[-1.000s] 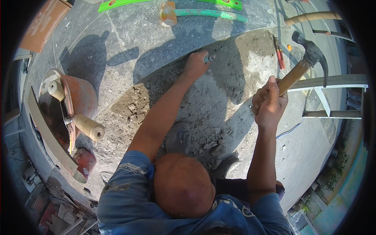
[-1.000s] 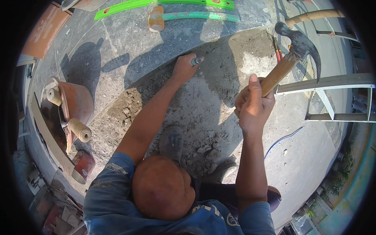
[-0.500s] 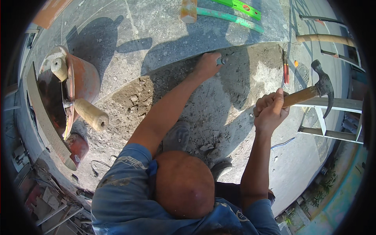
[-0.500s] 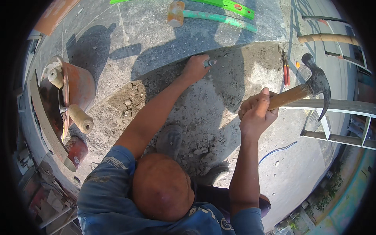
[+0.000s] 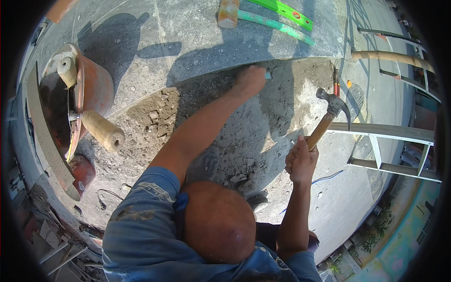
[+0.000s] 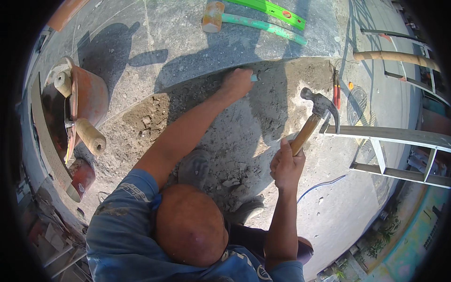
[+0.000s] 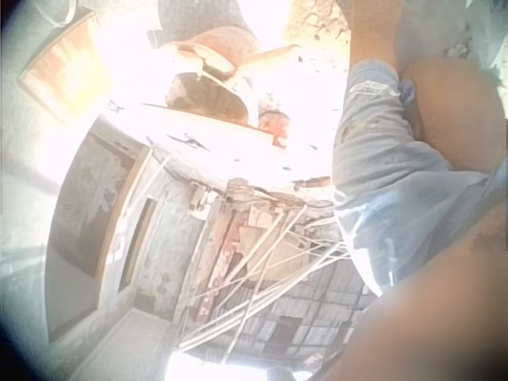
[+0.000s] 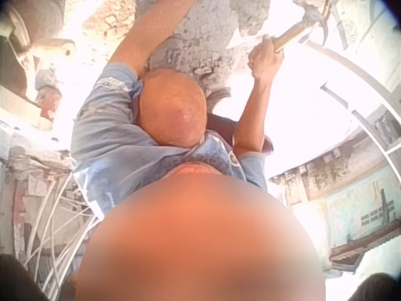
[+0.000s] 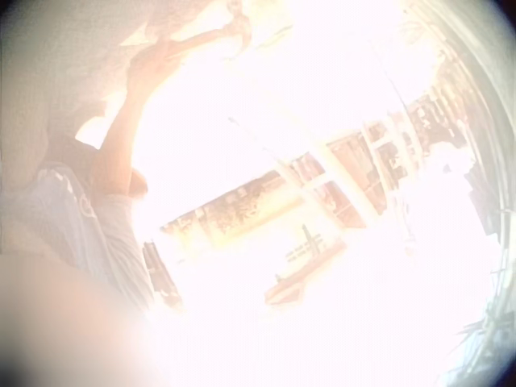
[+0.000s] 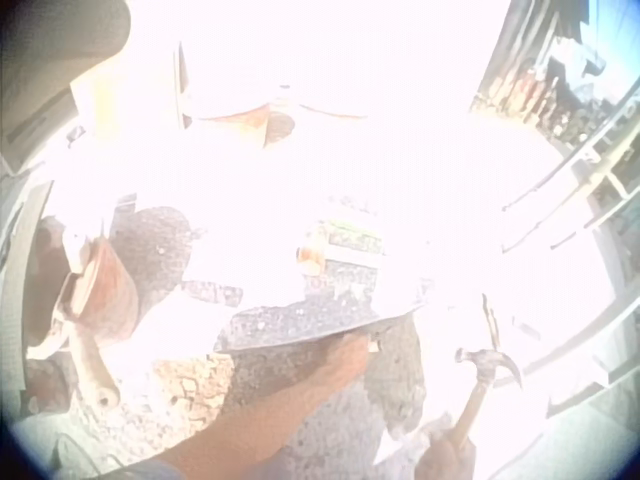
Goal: Using a hammer and trowel to repair a concrete ledge or step.
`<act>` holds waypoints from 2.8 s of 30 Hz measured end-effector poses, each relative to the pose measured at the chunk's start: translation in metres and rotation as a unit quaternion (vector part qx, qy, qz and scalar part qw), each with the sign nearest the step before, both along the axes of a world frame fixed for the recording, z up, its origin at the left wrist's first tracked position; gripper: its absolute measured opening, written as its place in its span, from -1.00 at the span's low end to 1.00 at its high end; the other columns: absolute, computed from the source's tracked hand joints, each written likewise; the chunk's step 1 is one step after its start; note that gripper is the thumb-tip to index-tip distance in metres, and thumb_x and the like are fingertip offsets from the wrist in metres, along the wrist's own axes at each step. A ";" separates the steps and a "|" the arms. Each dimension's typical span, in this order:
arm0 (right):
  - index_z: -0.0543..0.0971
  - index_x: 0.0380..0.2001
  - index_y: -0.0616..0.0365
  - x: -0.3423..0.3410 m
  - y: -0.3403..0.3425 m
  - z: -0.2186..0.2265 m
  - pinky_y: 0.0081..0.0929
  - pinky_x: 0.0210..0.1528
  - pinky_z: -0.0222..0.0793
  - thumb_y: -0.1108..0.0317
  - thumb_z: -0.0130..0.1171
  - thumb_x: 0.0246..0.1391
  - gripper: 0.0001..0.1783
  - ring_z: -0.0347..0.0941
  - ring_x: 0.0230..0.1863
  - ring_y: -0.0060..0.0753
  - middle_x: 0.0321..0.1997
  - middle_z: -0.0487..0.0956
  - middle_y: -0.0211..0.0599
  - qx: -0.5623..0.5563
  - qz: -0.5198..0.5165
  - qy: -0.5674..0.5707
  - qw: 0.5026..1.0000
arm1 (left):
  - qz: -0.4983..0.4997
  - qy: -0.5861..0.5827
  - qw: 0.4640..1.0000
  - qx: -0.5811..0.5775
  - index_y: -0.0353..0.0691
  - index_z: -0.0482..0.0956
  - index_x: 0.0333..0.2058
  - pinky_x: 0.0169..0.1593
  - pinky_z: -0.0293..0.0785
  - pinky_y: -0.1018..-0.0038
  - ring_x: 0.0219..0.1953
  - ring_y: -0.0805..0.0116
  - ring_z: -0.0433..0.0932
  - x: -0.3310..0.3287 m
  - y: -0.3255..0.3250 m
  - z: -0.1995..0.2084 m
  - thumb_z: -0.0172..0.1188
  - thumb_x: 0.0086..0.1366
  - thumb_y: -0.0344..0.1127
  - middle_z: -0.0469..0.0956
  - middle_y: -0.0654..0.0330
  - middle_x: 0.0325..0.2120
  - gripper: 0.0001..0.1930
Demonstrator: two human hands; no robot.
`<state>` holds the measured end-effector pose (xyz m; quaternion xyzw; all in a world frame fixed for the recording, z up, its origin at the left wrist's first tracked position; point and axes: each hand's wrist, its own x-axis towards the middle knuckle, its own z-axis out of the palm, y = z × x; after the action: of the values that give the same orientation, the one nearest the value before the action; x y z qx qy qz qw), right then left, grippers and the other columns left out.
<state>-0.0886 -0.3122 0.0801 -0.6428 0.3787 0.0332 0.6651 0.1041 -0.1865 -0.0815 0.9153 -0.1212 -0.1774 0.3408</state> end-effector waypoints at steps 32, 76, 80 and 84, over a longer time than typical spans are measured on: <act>0.22 -0.43 -0.04 0.037 0.024 -0.053 -0.66 -0.85 -0.15 0.06 -0.07 0.33 -0.68 -0.01 -0.82 -0.78 -0.73 0.12 -0.65 0.031 0.132 0.117 0.984 | -0.016 -0.012 0.998 -0.059 -0.32 0.54 -0.22 -0.10 0.48 0.13 -0.16 -0.11 0.55 -0.002 0.010 0.001 0.28 0.12 -0.28 0.57 -0.12 -0.31 -0.71; 0.28 -0.43 0.04 -0.033 0.002 -0.026 -0.68 -0.81 -0.04 0.10 -0.01 0.31 -0.68 0.05 -0.80 -0.77 -0.73 0.18 -0.58 0.041 0.008 -0.039 0.998 | -0.072 -0.235 0.969 0.023 -0.18 0.39 -0.40 -0.19 0.31 0.16 -0.29 0.02 0.45 -0.209 0.189 0.013 0.33 -0.08 -0.39 0.47 0.12 -0.45 -0.71; 0.36 -0.40 0.11 -0.043 0.002 -0.075 -0.64 -0.80 0.04 0.06 0.02 0.29 -0.65 0.17 -0.79 -0.70 -0.73 0.21 -0.55 0.045 0.065 0.030 0.996 | -0.068 -0.237 0.968 0.039 -0.23 0.33 -0.32 -0.22 0.34 0.10 -0.30 -0.05 0.44 -0.186 0.140 0.023 0.24 0.06 -0.41 0.45 0.02 -0.40 -0.74; 0.42 -0.43 0.14 -0.081 0.001 -0.138 -0.62 -0.75 0.14 -0.03 0.03 0.26 -0.57 0.22 -0.78 -0.64 -0.73 0.26 -0.52 0.091 0.145 0.098 0.980 | 0.009 -0.090 0.983 0.158 -0.25 0.34 -0.26 -0.15 0.41 0.09 -0.21 -0.06 0.49 -0.217 0.169 0.020 0.15 0.08 -0.45 0.47 -0.05 -0.33 -0.75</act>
<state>-0.1697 -0.3114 -0.0574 -0.6215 0.3401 0.2267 0.6683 -0.1128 -0.0180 -0.0613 0.9708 -0.1136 -0.1078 0.1814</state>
